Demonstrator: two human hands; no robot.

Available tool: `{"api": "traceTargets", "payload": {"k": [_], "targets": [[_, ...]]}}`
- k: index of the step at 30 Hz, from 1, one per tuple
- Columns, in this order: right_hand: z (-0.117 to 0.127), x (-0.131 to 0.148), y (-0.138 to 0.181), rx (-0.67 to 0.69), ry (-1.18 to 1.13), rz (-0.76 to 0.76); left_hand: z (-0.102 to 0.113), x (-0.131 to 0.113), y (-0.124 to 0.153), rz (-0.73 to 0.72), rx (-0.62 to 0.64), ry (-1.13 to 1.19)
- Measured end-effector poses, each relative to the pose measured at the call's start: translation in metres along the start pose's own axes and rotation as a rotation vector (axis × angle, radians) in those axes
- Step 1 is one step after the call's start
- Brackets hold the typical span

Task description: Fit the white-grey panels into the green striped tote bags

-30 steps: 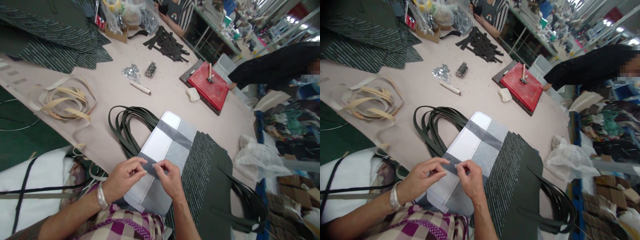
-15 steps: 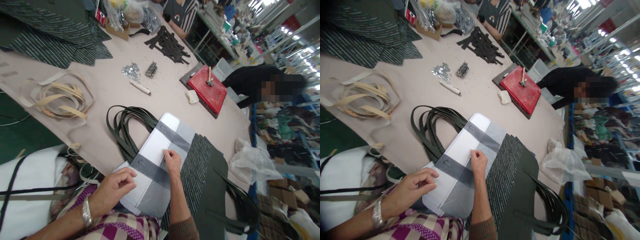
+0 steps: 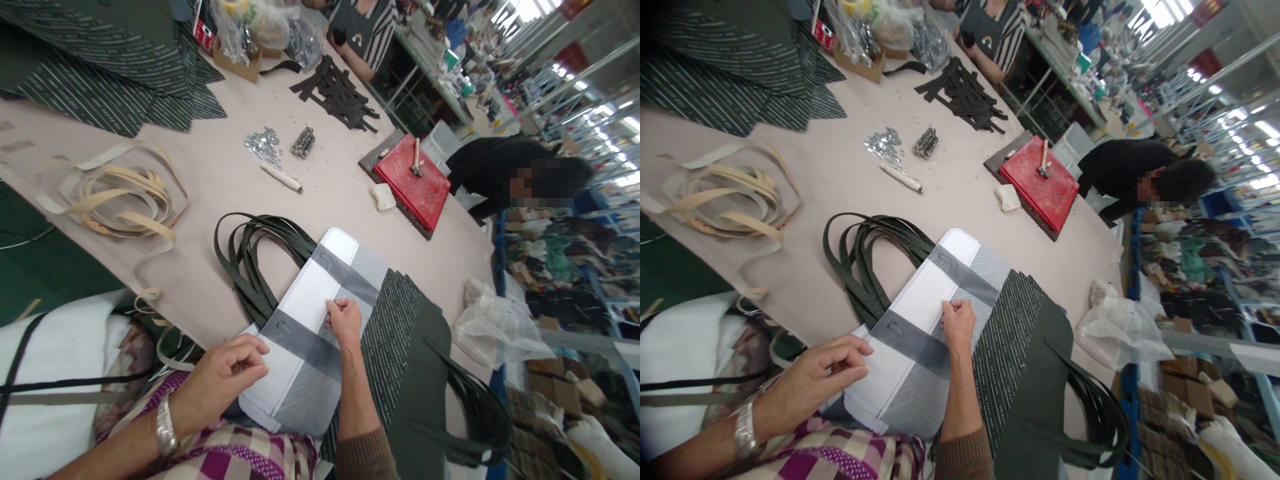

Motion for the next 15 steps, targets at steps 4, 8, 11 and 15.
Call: {"api": "traceTargets", "payload": {"k": [4, 8, 11, 15], "targets": [[-0.002, -0.006, -0.005, 0.048, -0.065, -0.032, 0.0, 0.001, 0.004, -0.003, 0.048, 0.016], [0.0, -0.006, -0.011, 0.078, -0.022, -0.01, 0.001, 0.001, 0.013, -0.003, 0.077, 0.025], [0.003, 0.007, -0.009, 0.073, 0.017, 0.055, 0.004, 0.003, 0.023, 0.012, 0.081, 0.025], [-0.013, 0.051, 0.026, 0.035, 0.058, 0.263, 0.006, 0.008, 0.039, 0.037, 0.074, 0.008]]}}
Point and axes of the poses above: each hand's wrist, its own y-axis away from the middle knuckle, its own z-axis out of the back of the hand, x = y × z, the point moved 8 cm from there along -y, towards the middle knuckle, and after that the axes turned 5 degrees about x, right-handed, at the moved point
